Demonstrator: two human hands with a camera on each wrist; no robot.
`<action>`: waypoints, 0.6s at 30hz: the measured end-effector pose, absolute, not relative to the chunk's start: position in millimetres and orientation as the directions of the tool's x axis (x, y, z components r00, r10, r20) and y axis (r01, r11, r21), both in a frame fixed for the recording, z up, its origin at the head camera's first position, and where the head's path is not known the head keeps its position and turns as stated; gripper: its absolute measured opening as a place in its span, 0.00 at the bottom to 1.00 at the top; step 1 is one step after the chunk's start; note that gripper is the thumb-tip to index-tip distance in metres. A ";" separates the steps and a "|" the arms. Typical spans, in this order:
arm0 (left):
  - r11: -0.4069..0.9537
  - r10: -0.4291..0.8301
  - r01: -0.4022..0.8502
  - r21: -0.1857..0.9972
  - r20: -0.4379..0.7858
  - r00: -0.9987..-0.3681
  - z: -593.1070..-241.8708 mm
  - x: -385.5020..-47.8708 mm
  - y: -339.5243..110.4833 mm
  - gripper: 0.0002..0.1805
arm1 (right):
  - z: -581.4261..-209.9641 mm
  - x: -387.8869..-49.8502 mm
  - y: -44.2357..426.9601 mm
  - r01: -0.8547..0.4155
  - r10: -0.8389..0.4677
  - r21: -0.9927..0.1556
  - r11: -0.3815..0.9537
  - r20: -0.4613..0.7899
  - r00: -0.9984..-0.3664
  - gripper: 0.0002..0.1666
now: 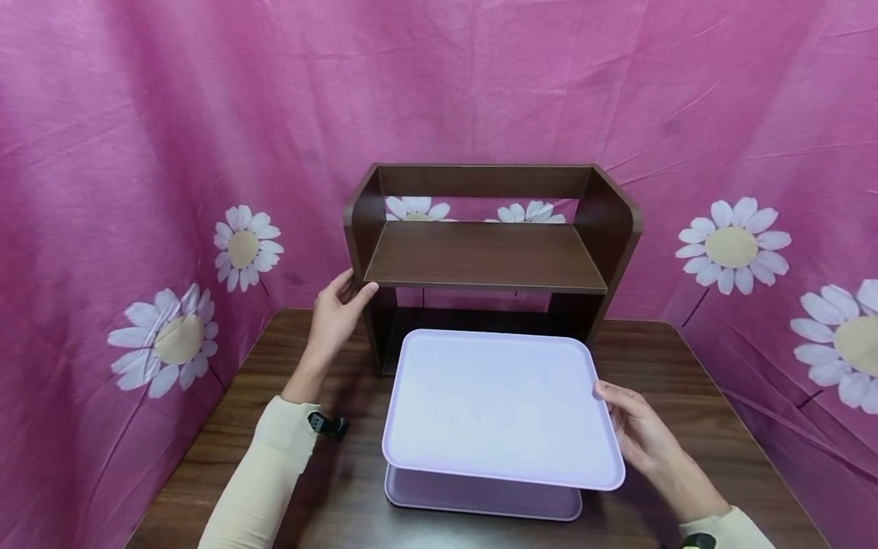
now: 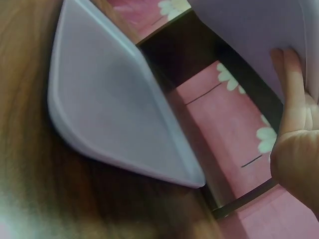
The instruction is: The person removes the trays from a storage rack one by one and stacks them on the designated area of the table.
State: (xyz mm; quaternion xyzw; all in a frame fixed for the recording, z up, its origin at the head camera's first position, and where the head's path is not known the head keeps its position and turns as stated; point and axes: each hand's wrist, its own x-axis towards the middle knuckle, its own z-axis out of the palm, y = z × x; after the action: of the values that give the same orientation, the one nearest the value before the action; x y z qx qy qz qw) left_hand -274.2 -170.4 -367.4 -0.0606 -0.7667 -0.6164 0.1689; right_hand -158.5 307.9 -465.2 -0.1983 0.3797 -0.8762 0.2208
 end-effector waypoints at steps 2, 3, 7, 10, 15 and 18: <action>0.225 -0.113 0.299 0.927 0.330 -0.937 -366.9 -273.7 -170.5 0.31 | -471.4 -158.2 308.1 0.244 -0.545 -0.755 -0.608 0.173 -0.821 0.39; 0.222 -0.112 0.297 0.929 0.327 -0.938 -366.7 -273.4 -170.5 0.31 | -474.5 -158.1 308.1 0.247 -0.547 -0.759 -0.603 0.167 -0.821 0.39; 0.228 -0.111 0.291 0.929 0.322 -0.940 -366.3 -272.8 -170.9 0.31 | -486.3 -156.7 308.1 0.248 -0.543 -0.770 -0.588 0.148 -0.827 0.39; 0.232 -0.109 0.292 0.928 0.323 -0.940 -366.7 -272.6 -171.4 0.31 | -493.8 -155.3 307.6 0.267 -0.553 -0.773 -0.576 0.128 -0.824 0.40; 0.231 -0.104 0.297 0.927 0.327 -0.939 -368.3 -273.5 -172.6 0.32 | -505.3 -153.0 305.1 0.312 -0.570 -0.771 -0.555 0.080 -0.818 0.40; 0.233 -0.102 0.296 0.926 0.326 -0.940 -368.1 -273.7 -172.2 0.33 | -512.0 -151.9 303.3 0.318 -0.566 -0.771 -0.551 0.065 -0.822 0.39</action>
State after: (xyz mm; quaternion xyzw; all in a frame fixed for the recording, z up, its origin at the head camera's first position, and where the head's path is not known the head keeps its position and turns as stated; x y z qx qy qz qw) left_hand -273.7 -172.2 -368.1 -0.0633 -0.7683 -0.6161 0.1617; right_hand -151.9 303.3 -512.0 -0.1547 0.3993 -0.8670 0.2549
